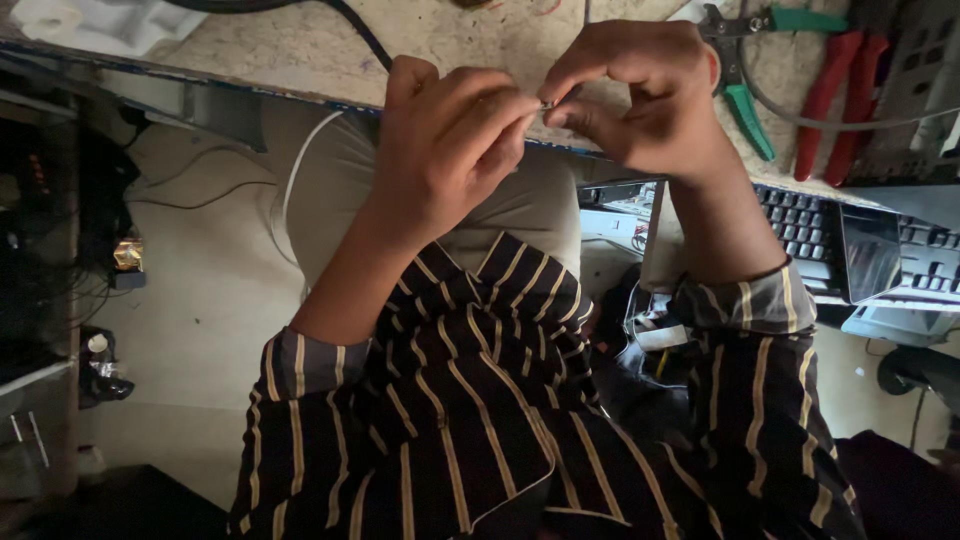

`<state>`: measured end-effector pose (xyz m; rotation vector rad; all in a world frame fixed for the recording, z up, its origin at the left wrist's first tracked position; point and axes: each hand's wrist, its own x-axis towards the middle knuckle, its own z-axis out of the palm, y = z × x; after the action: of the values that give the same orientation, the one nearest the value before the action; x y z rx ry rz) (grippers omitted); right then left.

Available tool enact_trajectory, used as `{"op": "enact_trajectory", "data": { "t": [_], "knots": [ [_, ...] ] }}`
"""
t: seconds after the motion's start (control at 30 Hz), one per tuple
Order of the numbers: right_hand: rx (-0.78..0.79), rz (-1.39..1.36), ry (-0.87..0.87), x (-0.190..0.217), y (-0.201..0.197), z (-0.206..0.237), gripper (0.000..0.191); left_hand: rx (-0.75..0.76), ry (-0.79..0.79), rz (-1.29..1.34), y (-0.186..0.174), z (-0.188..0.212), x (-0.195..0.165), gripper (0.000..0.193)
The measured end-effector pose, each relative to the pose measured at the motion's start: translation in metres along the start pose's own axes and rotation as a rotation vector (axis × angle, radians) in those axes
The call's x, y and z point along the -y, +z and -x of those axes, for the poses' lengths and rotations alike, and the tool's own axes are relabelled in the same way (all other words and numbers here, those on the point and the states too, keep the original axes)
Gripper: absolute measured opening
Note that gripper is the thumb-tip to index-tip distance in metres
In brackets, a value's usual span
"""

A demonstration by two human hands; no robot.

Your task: The person solders the wires of a cable to a DC power connector at a workbench, holding the connector in one hand while applying a soldering iron. They then wrap the soldered joint with electrical tape, winding the tape around the connector and cable.

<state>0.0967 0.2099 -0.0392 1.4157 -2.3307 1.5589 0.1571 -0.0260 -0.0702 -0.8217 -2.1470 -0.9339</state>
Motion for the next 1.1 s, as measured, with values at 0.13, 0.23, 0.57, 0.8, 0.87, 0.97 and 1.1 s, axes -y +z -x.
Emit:
{"op": "enact_trajectory", "data": {
  "t": [0.13,0.23,0.57,0.8,0.87,0.97,1.1],
  "knots": [
    [-0.008,0.027,-0.011,0.001,-0.001,-0.001,0.013,0.016,-0.046,0.045,-0.001,-0.002,-0.002,0.026],
    [-0.009,0.049,-0.038,0.001,-0.002,-0.002,0.012,0.023,-0.103,0.129,-0.004,-0.005,-0.002,0.024],
    [0.034,0.012,-0.051,-0.002,-0.003,-0.007,0.010,0.248,-0.367,0.618,-0.025,-0.020,0.015,0.005],
    [0.042,-0.001,-0.082,-0.004,-0.002,-0.007,0.011,0.330,-0.478,0.661,-0.026,-0.023,0.019,0.013],
    [0.041,-0.020,-0.096,-0.003,-0.001,-0.008,0.012,0.355,-0.465,0.665,-0.027,-0.023,0.021,0.013],
    [0.055,-0.036,-0.117,-0.003,-0.001,-0.009,0.010,0.375,-0.459,0.641,-0.026,-0.022,0.022,0.013],
    [0.062,-0.075,-0.096,-0.002,-0.001,-0.008,0.008,0.385,-0.435,0.634,-0.026,-0.021,0.023,0.014]
  ]
}}
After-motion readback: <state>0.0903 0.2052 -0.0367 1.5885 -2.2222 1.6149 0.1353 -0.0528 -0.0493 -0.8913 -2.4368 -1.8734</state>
